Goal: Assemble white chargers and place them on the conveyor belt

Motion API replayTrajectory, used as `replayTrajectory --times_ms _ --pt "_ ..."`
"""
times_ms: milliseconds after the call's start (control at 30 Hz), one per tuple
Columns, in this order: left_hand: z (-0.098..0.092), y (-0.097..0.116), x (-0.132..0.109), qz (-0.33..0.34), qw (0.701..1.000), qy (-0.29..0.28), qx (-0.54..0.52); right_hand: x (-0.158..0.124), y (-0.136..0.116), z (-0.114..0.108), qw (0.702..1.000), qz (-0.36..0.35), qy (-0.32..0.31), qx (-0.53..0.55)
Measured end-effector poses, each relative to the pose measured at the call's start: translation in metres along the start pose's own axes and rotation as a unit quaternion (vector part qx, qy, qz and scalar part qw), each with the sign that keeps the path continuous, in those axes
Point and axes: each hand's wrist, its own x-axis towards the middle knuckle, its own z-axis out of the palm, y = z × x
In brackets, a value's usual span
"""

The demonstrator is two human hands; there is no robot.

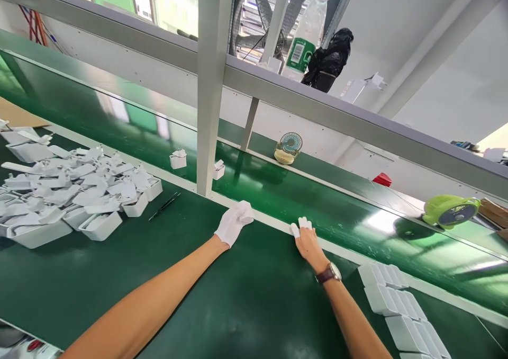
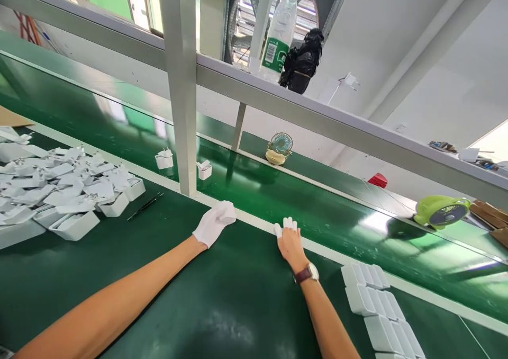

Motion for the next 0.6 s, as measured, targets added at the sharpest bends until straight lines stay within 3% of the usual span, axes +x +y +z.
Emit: replayTrajectory --times_ms 100,200,300,400,467,600 --pt "-0.002 -0.004 0.002 0.004 1.0 0.01 0.013 -0.019 -0.038 0.001 0.997 -0.063 -0.045 0.01" --pt "-0.004 -0.009 0.004 0.008 0.999 0.029 0.042 -0.045 -0.093 0.003 0.948 -0.255 -0.175 0.076" --pt "-0.002 -0.012 0.0 0.012 0.995 0.046 0.093 -0.053 -0.105 0.008 0.925 -0.306 -0.2 0.107" --pt "0.003 -0.013 -0.009 0.003 0.985 0.035 0.167 -0.048 -0.06 0.016 0.961 -0.225 -0.141 0.079" --pt "0.007 -0.012 -0.017 -0.006 0.973 0.014 0.229 -0.049 -0.014 0.019 0.992 -0.114 -0.046 0.038" --pt "0.012 -0.011 -0.026 -0.004 0.936 -0.017 0.351 -0.07 0.054 0.019 1.0 0.002 0.015 0.01"
